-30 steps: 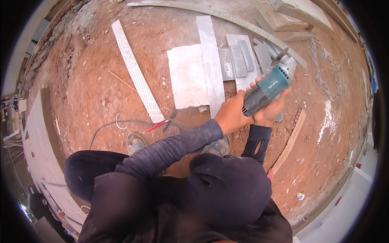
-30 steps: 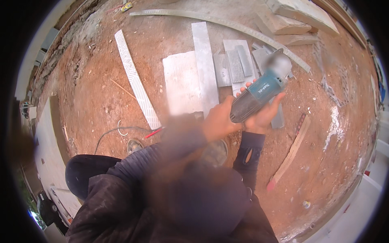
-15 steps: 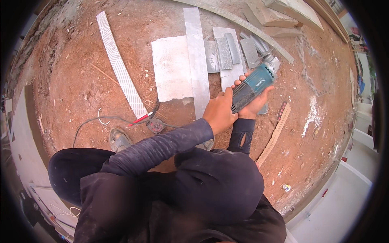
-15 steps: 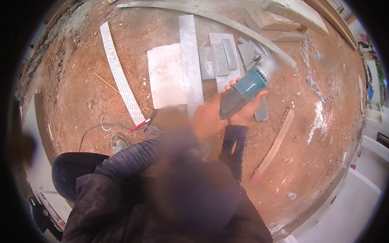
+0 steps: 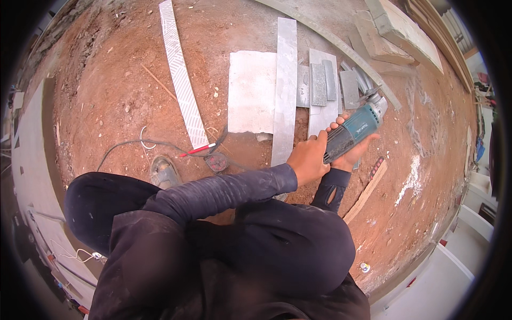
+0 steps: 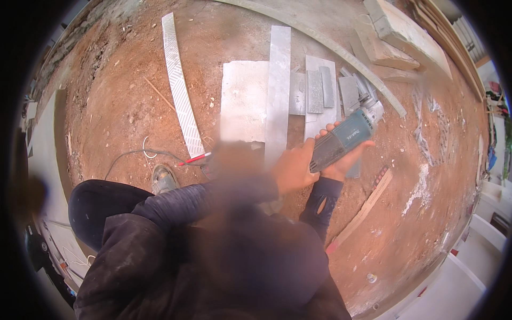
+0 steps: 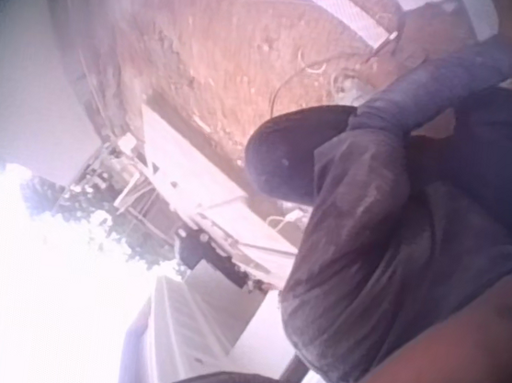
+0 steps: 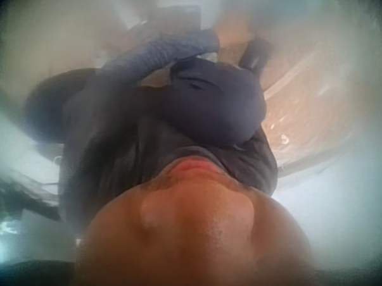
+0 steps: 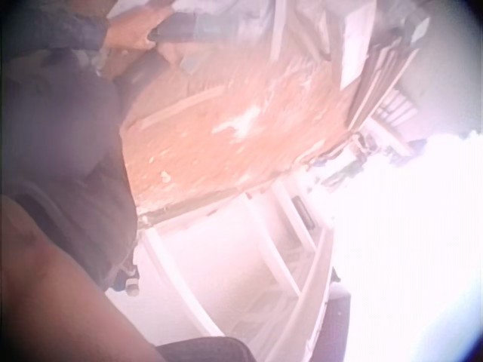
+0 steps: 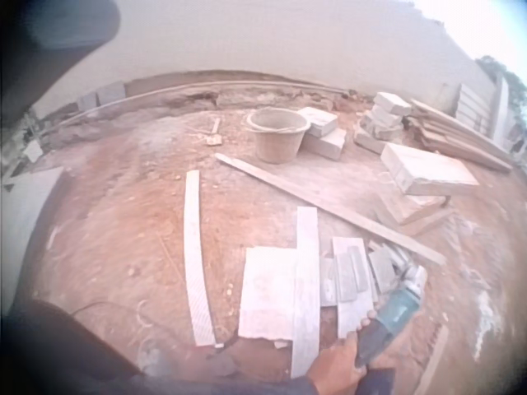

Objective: The person marks a white rectangular tile with a red marker and then uses an angle grinder to cut it. The person holds the tile steady with one hand while operating the power tool with the other, creating a straight cut along the marked line.

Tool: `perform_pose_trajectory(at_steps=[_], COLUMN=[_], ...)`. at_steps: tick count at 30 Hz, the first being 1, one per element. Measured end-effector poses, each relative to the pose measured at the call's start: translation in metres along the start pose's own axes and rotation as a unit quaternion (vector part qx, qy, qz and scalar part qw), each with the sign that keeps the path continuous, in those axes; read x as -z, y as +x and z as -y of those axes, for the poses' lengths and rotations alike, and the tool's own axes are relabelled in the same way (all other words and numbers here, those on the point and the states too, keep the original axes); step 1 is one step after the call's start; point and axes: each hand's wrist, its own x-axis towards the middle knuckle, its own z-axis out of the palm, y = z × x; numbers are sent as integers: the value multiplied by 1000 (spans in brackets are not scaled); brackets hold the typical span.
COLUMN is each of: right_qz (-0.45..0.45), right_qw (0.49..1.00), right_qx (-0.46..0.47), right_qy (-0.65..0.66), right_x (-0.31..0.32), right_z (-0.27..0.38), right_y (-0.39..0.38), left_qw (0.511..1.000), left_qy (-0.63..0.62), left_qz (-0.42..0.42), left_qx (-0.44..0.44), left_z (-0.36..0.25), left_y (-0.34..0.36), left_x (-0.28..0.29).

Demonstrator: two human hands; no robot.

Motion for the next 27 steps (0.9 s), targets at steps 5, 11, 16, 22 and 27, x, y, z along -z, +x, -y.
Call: perform_pose_trajectory(at_steps=[5, 11, 16, 22, 27], right_qz=[80, 184, 99, 21, -32], right_qw=[995, 980, 990, 943, 818], right_qx=[36, 0, -13, 55, 135], right_qy=[52, -69, -95, -328, -558], right_x=[-20, -32, -85, -111, -117], right_z=[-17, -26, -12, -4, -52], right_y=[-9, -23, -15, 44, 101], left_qw=[972, 885, 937, 963, 922], left_qy=[-207, -392, -154, 250, 302], left_qz=[-16, 253, 312, -54, -198], left_qx=[-108, 17, 4, -89, -138], left_z=[19, 10, 23, 95, 156], left_y=[7, 14, 47, 61, 65], left_x=[6, 50, 105, 138, 112])
